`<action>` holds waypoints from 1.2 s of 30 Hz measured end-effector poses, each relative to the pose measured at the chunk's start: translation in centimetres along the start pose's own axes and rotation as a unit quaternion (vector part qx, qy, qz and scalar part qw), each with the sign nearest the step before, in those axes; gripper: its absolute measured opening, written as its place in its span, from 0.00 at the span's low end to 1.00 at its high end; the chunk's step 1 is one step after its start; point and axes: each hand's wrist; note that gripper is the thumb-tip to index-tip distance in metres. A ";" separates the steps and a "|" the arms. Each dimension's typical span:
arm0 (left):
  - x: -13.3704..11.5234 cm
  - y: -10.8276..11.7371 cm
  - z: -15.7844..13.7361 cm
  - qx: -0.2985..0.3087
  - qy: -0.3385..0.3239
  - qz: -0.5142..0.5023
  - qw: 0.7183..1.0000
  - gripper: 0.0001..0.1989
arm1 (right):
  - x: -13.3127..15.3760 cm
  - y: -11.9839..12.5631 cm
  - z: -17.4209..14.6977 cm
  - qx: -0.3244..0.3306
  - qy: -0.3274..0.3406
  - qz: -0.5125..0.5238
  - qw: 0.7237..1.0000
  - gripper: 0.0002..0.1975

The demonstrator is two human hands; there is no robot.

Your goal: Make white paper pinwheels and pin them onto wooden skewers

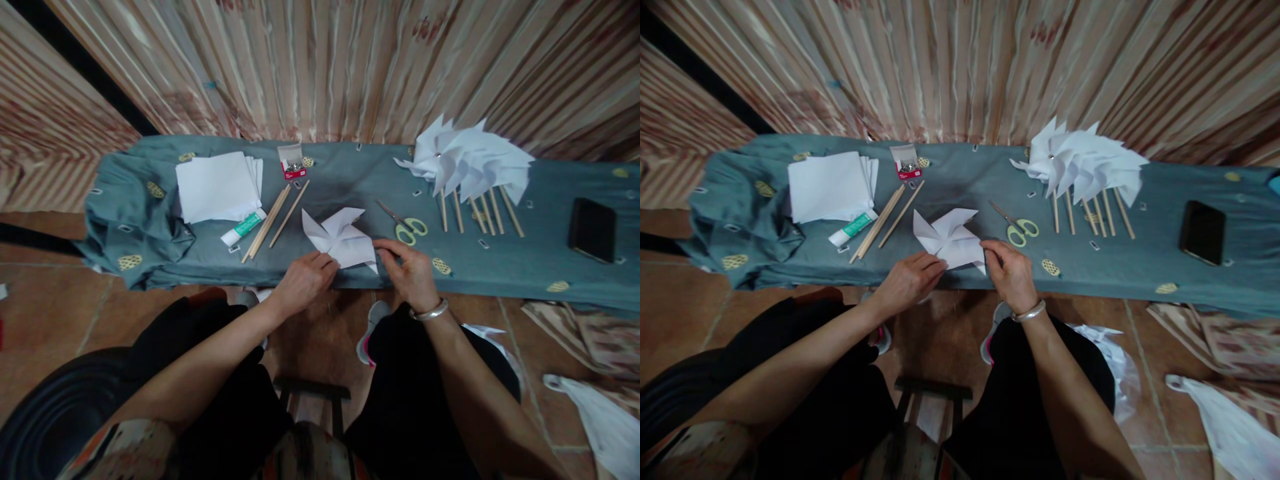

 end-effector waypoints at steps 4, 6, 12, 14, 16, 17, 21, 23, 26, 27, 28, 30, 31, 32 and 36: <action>0.1 -0.1 -0.1 -0.004 -0.001 -0.007 1.000 0.09 | -0.1 -0.4 0.2 0.050 0.023 0.076 0.996 0.15; 0.1 -0.1 -0.1 -0.006 -0.002 -0.011 1.000 0.09 | 0.0 -0.5 0.3 0.070 0.033 0.097 0.992 0.12; 0.2 -0.3 -0.2 -0.008 -0.013 -0.022 1.000 0.09 | 0.6 -1.2 0.8 0.080 0.017 0.134 0.988 0.07; 0.3 -0.3 -0.2 -0.007 -0.017 -0.025 1.000 0.08 | 0.8 -1.7 0.9 0.074 0.005 0.129 0.989 0.08; 0.3 -0.4 -0.2 -0.007 -0.019 -0.029 0.999 0.08 | 1.0 -2.3 1.0 0.064 -0.014 0.114 0.991 0.10; 0.4 -0.4 -0.3 -0.008 -0.020 -0.031 0.999 0.09 | 1.2 -2.5 1.0 0.059 -0.025 0.107 0.992 0.11; 0.5 -0.5 -0.3 -0.012 -0.026 -0.033 0.999 0.09 | 1.6 -3.1 1.2 0.047 -0.030 0.068 0.996 0.12; 0.6 -0.5 -0.3 -0.016 -0.031 -0.033 0.999 0.09 | 1.8 -3.2 1.2 0.044 -0.015 0.043 0.998 0.12; 0.7 -0.6 -0.4 -0.025 -0.034 -0.029 0.999 0.08 | 2.0 -3.4 1.1 0.034 0.003 0.007 0.999 0.11; 0.7 -0.6 -0.4 -0.028 -0.034 -0.028 0.999 0.08 | 2.0 -3.5 1.1 0.031 0.007 -0.005 0.999 0.11; 0.7 -0.5 -0.5 -0.032 -0.034 -0.027 0.999 0.08 | 2.0 -3.6 1.1 0.028 0.010 -0.016 0.999 0.11; 0.6 -0.5 -0.5 -0.038 -0.031 -0.030 0.998 0.09 | 2.1 -3.9 1.1 0.025 0.017 -0.036 0.999 0.11; 0.6 -0.5 -0.6 -0.042 -0.028 -0.032 0.998 0.09 | 2.1 -4.0 1.2 0.025 0.021 -0.045 0.998 0.11; 0.6 -0.5 -0.6 -0.045 -0.025 -0.036 0.998 0.11 | 2.1 -4.2 1.2 0.025 0.025 -0.054 0.998 0.11; 0.6 -0.5 -0.7 -0.034 -0.029 -0.048 0.998 0.15 | 2.3 -4.6 1.3 0.020 0.045 -0.088 0.995 0.11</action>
Point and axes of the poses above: each hand's wrist, its own z-axis towards the middle knuckle, its own y-axis out of the back of the hand, x = y × z, and after that the axes turned 3 degrees about y, right-handed
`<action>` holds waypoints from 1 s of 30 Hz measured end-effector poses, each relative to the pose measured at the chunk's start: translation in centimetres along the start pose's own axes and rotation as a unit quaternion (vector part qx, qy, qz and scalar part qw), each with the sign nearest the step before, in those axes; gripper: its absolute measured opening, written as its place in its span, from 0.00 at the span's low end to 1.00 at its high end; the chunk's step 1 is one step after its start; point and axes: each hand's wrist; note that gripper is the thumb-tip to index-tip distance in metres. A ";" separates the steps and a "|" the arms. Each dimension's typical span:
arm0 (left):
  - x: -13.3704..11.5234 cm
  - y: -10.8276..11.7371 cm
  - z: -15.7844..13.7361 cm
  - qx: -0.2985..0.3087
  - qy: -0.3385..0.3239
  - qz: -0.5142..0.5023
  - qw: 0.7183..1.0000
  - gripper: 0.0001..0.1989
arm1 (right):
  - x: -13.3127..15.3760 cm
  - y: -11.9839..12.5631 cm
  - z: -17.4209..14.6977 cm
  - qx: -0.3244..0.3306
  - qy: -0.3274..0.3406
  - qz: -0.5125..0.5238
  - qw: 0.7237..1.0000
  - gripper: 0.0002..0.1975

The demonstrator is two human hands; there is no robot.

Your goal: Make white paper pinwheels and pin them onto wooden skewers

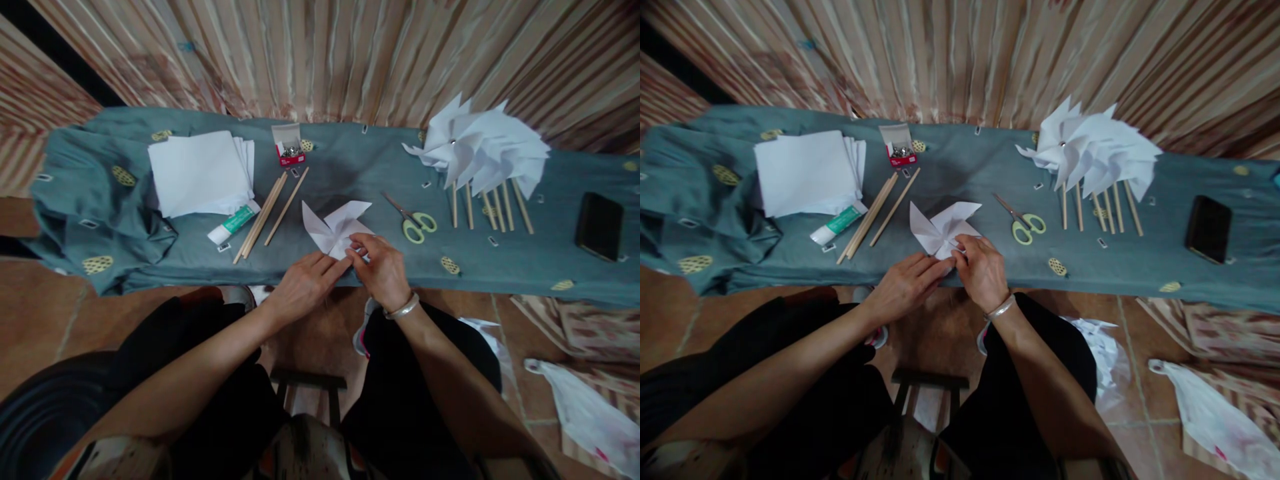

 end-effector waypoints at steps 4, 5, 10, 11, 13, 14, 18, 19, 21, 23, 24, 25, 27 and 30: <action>0.0 -0.1 0.0 0.000 -0.011 -0.007 1.000 0.12 | 0.3 -0.2 0.2 -0.004 -0.005 -0.025 1.000 0.10; 0.0 -0.1 0.0 0.000 -0.010 -0.009 1.000 0.13 | 0.3 -0.2 0.2 -0.004 -0.007 -0.029 1.000 0.10; 0.0 -0.1 0.1 0.000 -0.009 -0.013 1.000 0.14 | 0.4 -0.3 0.4 -0.009 -0.015 -0.058 0.998 0.10; 0.0 -0.1 0.1 0.000 -0.009 -0.012 1.000 0.14 | 0.4 -0.4 0.4 -0.010 -0.015 -0.066 0.998 0.10; 0.0 0.0 0.1 0.002 -0.009 -0.009 1.000 0.13 | 0.4 -0.5 0.4 -0.007 -0.012 -0.081 0.997 0.10; 0.1 0.0 0.1 0.004 -0.009 -0.008 1.000 0.12 | 0.4 -0.5 0.4 -0.005 -0.009 -0.089 0.996 0.10; 0.1 -0.2 0.1 0.007 -0.004 -0.007 1.000 0.12 | 0.7 -0.5 0.4 0.001 0.003 -0.122 0.993 0.09; 0.1 -0.2 0.1 0.006 -0.003 -0.007 1.000 0.12 | 0.8 -0.5 0.4 0.003 0.007 -0.130 0.991 0.09; 0.1 -0.3 0.1 0.003 -0.005 -0.007 1.000 0.12 | 0.9 -0.5 0.4 0.008 0.014 -0.145 0.989 0.09; 0.1 -0.3 0.1 -0.002 -0.007 -0.006 1.000 0.12 | 1.0 -0.5 0.4 0.014 0.020 -0.156 0.988 0.09; 0.0 -0.3 0.1 -0.003 -0.008 -0.007 1.000 0.12 | 1.0 -0.5 0.4 0.017 0.021 -0.158 0.987 0.09; 0.0 -0.3 0.1 -0.002 -0.008 -0.008 1.000 0.12 | 1.0 -0.5 0.4 0.019 0.021 -0.159 0.987 0.09; 0.0 -0.3 0.1 0.001 -0.005 -0.009 1.000 0.12 | 0.9 -0.5 0.4 0.019 0.021 -0.155 0.987 0.10; -0.1 -0.2 0.1 0.007 -0.005 -0.006 1.000 0.12 | 0.8 -0.5 0.4 0.019 0.017 -0.142 0.990 0.10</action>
Point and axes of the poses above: each hand's wrist, its own z-axis towards the middle knuckle, its own y-axis out of the back of the hand, x = y × z, and after that the axes turned 3 degrees about y, right-handed
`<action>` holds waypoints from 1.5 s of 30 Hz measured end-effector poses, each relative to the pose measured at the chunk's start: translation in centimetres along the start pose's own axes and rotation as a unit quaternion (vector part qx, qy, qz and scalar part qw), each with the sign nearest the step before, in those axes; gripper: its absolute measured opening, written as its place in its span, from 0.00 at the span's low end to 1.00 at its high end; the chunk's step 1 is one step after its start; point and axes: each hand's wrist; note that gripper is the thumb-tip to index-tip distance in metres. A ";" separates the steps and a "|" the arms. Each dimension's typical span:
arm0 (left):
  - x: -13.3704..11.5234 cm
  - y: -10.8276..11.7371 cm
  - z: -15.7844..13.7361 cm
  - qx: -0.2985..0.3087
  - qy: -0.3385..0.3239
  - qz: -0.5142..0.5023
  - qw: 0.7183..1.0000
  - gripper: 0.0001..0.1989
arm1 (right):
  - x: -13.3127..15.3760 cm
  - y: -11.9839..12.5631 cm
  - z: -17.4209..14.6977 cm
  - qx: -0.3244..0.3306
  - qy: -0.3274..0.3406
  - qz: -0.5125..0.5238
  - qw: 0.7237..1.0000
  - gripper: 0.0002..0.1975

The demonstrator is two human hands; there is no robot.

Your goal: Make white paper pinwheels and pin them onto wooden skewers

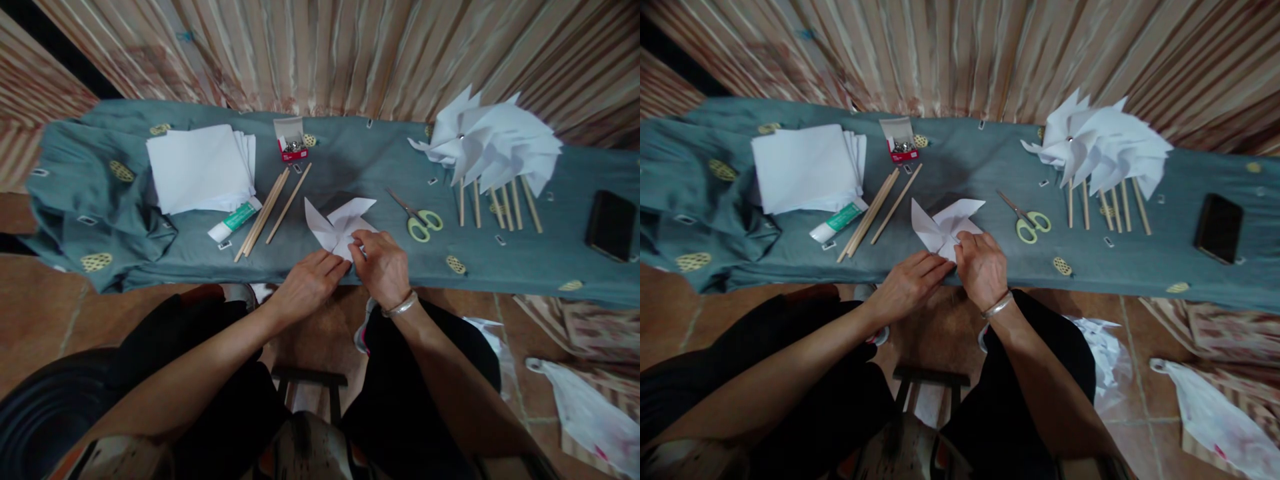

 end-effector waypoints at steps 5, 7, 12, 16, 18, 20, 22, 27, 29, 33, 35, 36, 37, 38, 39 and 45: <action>0.0 0.0 0.0 0.002 0.005 -0.003 1.000 0.14 | -0.1 0.0 0.1 -0.006 -0.001 0.009 1.000 0.10; 0.1 -0.1 -0.1 -0.001 0.006 -0.006 1.000 0.15 | -0.1 0.0 0.1 -0.006 0.000 0.013 1.000 0.10; 0.0 0.0 0.0 0.005 0.007 -0.002 1.000 0.13 | -0.1 -0.2 0.2 -0.002 0.000 0.019 1.000 0.11; -0.1 0.2 0.1 0.011 0.007 0.002 1.000 0.12 | -0.1 -0.2 0.2 -0.001 0.007 0.008 1.000 0.11; -0.1 0.3 0.1 0.010 0.006 0.006 1.000 0.12 | -0.1 -0.3 0.2 -0.002 0.012 0.002 1.000 0.11; -0.1 0.2 0.1 0.008 0.004 0.007 1.000 0.12 | 0.0 -0.3 0.2 -0.004 0.020 -0.004 1.000 0.11; -0.1 0.1 0.0 0.003 0.003 0.006 1.000 0.12 | 0.1 -0.2 0.2 -0.002 0.030 -0.008 1.000 0.11; 0.0 -0.1 0.0 -0.002 0.002 0.002 1.000 0.12 | 0.4 0.0 0.1 0.014 0.046 -0.033 0.998 0.13; 0.0 0.0 0.0 0.006 0.005 0.000 1.000 0.12 | 0.4 0.1 0.1 0.020 0.049 -0.036 0.998 0.13; 0.0 0.0 0.1 0.015 0.008 0.001 1.000 0.12 | 0.4 0.1 0.1 0.021 0.054 -0.035 0.998 0.14; 0.0 0.0 0.1 0.014 0.009 0.002 1.000 0.11 | 0.4 0.1 0.1 0.025 0.060 -0.040 0.997 0.14; 0.0 0.1 0.1 0.014 0.009 0.003 1.000 0.11 | 0.4 0.1 0.1 0.028 0.066 -0.042 0.997 0.14; 0.0 0.1 0.1 0.014 0.010 0.003 1.000 0.11 | 0.4 0.1 0.1 0.029 0.071 -0.046 0.996 0.15; -0.1 0.1 0.1 0.014 0.009 0.002 1.000 0.11 | 0.4 0.1 0.1 0.030 0.076 -0.050 0.995 0.15; 0.0 0.1 0.1 0.013 0.008 0.001 1.000 0.11 | 0.5 0.1 0.1 0.029 0.079 -0.053 0.995 0.15; 0.0 0.0 0.1 0.026 0.009 -0.003 1.000 0.10 | 0.5 0.2 0.1 0.044 0.089 -0.050 0.994 0.15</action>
Point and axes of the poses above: each hand's wrist, its own z-axis towards the middle knuckle, its own y-axis out of the back of the hand, x = y × z, and after that the axes turned 3 degrees about y, right-handed
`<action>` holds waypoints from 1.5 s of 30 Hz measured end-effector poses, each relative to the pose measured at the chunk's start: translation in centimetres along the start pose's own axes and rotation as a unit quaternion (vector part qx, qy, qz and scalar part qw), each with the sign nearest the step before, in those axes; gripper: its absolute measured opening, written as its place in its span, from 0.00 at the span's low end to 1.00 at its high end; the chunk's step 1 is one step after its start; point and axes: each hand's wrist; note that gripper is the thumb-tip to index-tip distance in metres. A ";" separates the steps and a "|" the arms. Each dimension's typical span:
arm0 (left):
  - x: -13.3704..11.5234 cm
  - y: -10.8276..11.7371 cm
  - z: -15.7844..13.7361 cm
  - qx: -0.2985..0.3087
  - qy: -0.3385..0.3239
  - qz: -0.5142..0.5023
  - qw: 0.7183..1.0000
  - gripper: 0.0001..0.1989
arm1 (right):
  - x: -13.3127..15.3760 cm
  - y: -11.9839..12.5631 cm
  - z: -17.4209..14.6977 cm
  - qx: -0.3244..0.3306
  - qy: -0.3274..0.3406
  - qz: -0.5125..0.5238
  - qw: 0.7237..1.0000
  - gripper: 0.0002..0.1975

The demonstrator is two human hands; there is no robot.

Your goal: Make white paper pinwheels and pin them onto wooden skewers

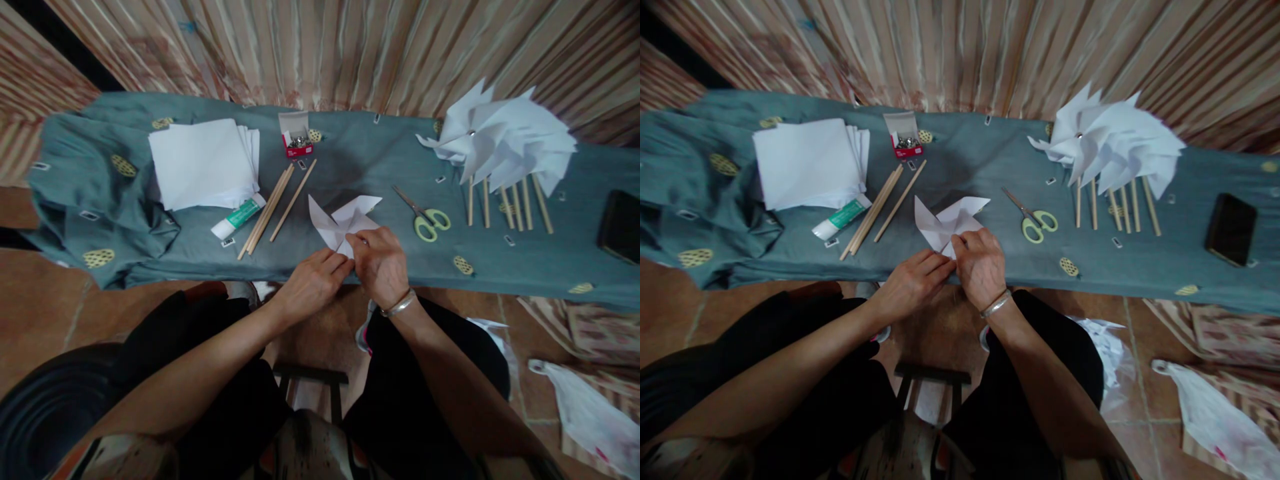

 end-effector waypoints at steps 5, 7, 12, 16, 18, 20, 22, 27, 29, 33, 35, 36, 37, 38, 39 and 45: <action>0.0 0.0 0.0 0.003 0.001 0.004 1.000 0.10 | 0.1 0.1 0.1 -0.002 0.003 -0.003 1.000 0.15; 0.0 0.1 0.1 0.004 0.000 0.003 1.000 0.10 | 0.2 0.2 0.2 0.007 0.003 -0.011 1.000 0.14; 0.0 0.1 0.1 -0.011 -0.004 0.001 1.000 0.09 | 0.6 0.7 0.5 0.047 0.003 -0.037 0.998 0.13; 0.1 0.1 0.2 -0.004 -0.001 0.001 1.000 0.08 | 0.8 1.3 0.8 0.075 0.016 -0.064 0.995 0.13; 0.1 0.1 0.2 0.001 0.003 -0.001 1.000 0.09 | 0.9 1.6 1.0 0.092 0.022 -0.077 0.993 0.13; 0.1 0.2 0.2 0.007 0.006 -0.005 1.000 0.08 | 1.1 1.9 1.2 0.111 0.021 -0.082 0.990 0.13; 0.2 0.2 0.2 0.011 0.008 -0.012 1.000 0.08 | 1.2 2.3 1.6 0.132 0.019 -0.089 0.987 0.13; 0.3 0.1 0.1 0.017 0.019 -0.044 0.999 0.09 | 1.5 3.6 2.6 0.213 0.034 -0.110 0.970 0.14; 0.2 0.2 0.0 0.019 0.017 -0.054 0.998 0.10 | 1.4 4.1 3.0 0.251 0.039 -0.109 0.961 0.15; 0.3 0.6 -0.1 0.009 0.016 -0.069 0.997 0.10 | 1.2 4.8 3.2 0.283 0.019 -0.096 0.954 0.17; 0.8 1.1 0.0 -0.010 0.027 -0.066 0.997 0.11 | 1.2 4.9 3.1 0.288 0.003 -0.092 0.953 0.18; 1.1 1.4 0.1 -0.025 0.035 -0.062 0.997 0.11 | 1.2 4.8 3.0 0.289 -0.003 -0.090 0.953 0.18; 1.5 1.7 0.2 -0.043 0.044 -0.058 0.996 0.12 | 1.3 4.8 2.9 0.289 -0.008 -0.089 0.953 0.19; 1.9 2.0 0.3 -0.064 0.054 -0.055 0.995 0.12 | 1.3 4.7 2.8 0.289 -0.012 -0.089 0.953 0.20; 2.3 2.3 0.4 -0.085 0.065 -0.056 0.993 0.13 | 1.3 4.6 2.8 0.289 -0.016 -0.088 0.953 0.21; 3.7 2.6 0.9 -0.137 0.105 -0.060 0.983 0.13 | 1.0 3.7 2.6 0.279 -0.032 -0.080 0.957 0.23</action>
Point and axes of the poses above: each hand's wrist, its own z-axis towards the middle knuckle, its own y-axis out of the back of the hand, x = y × z, and after that the axes turned 3 degrees about y, right-handed
